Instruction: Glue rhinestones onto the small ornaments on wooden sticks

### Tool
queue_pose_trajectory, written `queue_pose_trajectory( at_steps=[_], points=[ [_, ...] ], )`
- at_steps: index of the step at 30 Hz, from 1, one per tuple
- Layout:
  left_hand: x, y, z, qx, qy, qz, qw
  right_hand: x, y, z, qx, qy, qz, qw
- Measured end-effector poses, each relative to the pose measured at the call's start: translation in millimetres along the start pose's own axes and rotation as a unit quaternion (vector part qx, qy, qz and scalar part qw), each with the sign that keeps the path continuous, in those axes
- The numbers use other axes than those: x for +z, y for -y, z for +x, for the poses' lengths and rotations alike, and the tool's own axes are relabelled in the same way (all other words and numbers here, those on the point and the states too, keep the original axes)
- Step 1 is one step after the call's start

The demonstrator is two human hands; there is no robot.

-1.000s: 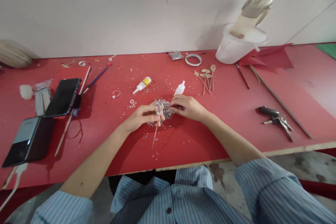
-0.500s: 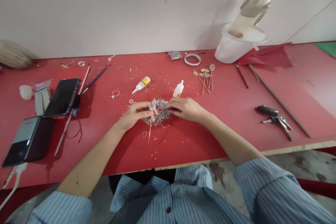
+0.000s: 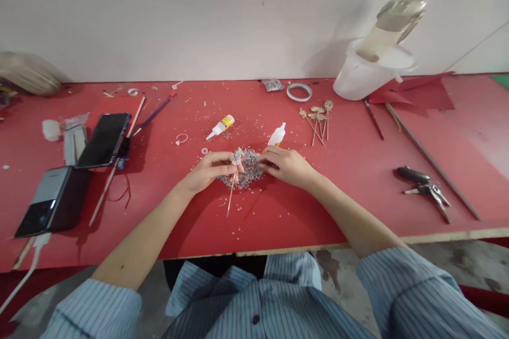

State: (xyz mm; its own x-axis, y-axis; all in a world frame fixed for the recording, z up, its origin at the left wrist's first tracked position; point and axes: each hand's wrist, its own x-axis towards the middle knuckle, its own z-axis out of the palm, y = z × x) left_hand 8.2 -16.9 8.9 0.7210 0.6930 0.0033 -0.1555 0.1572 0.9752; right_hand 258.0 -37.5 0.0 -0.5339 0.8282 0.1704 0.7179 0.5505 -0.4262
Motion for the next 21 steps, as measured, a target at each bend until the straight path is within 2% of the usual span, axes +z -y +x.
queue_pose_trajectory(
  at_steps=[3, 5, 10, 12, 17, 21],
  points=[
    [4.5, 3, 2, 0.006, 0.007, -0.003, 1.000, -1, 2, -1, -0.048, 0.022, 0.036, 0.998],
    [7.5, 5, 3, -0.002, 0.014, 0.001, 1.000, -3, 2, -1, -0.052, 0.014, 0.049, 0.997],
    [7.6, 4, 3, -0.004, 0.010, 0.005, 1.000, -5, 2, 0, 0.008, -0.080, 0.030, 0.996],
    [5.0, 2, 2, 0.002, 0.000, 0.004, 1.000, -3, 1, 1, 0.031, -0.096, 0.007, 0.995],
    [2.3, -2, -1, 0.012, -0.011, -0.009, 1.000, 4, 3, 0, 0.048, -0.037, -0.047, 0.997],
    [3.8, 1, 1, 0.013, -0.012, 0.016, 1.000, 6, 5, -1, -0.009, 0.004, -0.026, 1.000]
  ],
)
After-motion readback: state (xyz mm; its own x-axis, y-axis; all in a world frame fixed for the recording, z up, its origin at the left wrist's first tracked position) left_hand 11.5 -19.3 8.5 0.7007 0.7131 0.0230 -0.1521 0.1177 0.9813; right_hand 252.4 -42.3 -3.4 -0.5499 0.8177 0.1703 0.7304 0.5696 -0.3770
